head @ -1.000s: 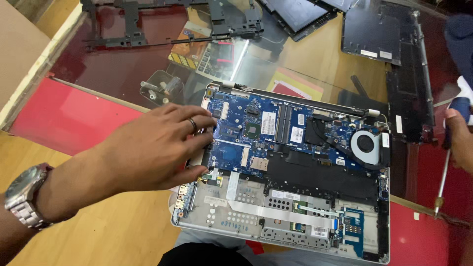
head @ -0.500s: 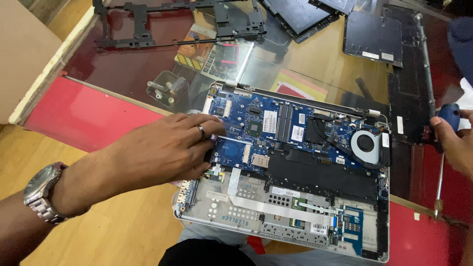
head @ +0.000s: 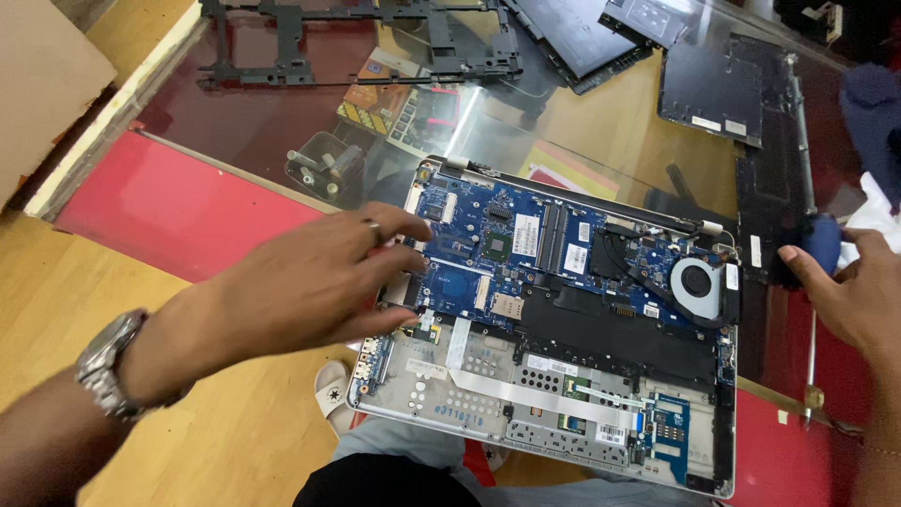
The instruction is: The person disassembles a laptop by removing the metal chassis frame and unscrewing components from the motherboard using a screwdriver. They then manipulate internal cables and connectors on the exposed circuit board.
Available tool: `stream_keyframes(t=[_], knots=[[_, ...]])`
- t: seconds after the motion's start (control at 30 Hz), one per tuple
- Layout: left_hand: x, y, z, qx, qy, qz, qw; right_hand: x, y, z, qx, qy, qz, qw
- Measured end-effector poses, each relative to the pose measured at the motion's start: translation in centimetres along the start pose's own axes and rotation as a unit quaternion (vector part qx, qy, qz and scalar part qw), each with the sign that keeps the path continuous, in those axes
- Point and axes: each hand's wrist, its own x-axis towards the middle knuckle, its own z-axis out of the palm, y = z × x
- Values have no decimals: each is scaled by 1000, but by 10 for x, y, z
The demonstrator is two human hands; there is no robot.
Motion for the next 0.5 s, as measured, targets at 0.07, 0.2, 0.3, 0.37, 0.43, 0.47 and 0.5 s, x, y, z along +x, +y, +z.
stream_keyframes(t=[0.07,0.2,0.3,0.37,0.43,0.47,0.5], knots=[[-9,9,-3,-11,39,-19,999,-3,-8,-8,-25,-2,6,1000],[-33,29,18,-107,124,-103,981,-9,-28,-24,-138,-9,21,990],[-48,42,37,-136,141,-140,971,-13,-37,-34,-191,41,-28,980],[-53,48,47,-150,134,-155,967,-12,-41,-41,-204,79,-68,973],[-53,50,54,-73,134,-153,976,-9,-42,-48,-172,134,-139,966],[-54,50,54,-78,134,-145,977,-11,-61,-57,-178,135,-132,966],[-54,50,55,-74,135,-150,977,-16,-78,-66,-192,153,-173,954]])
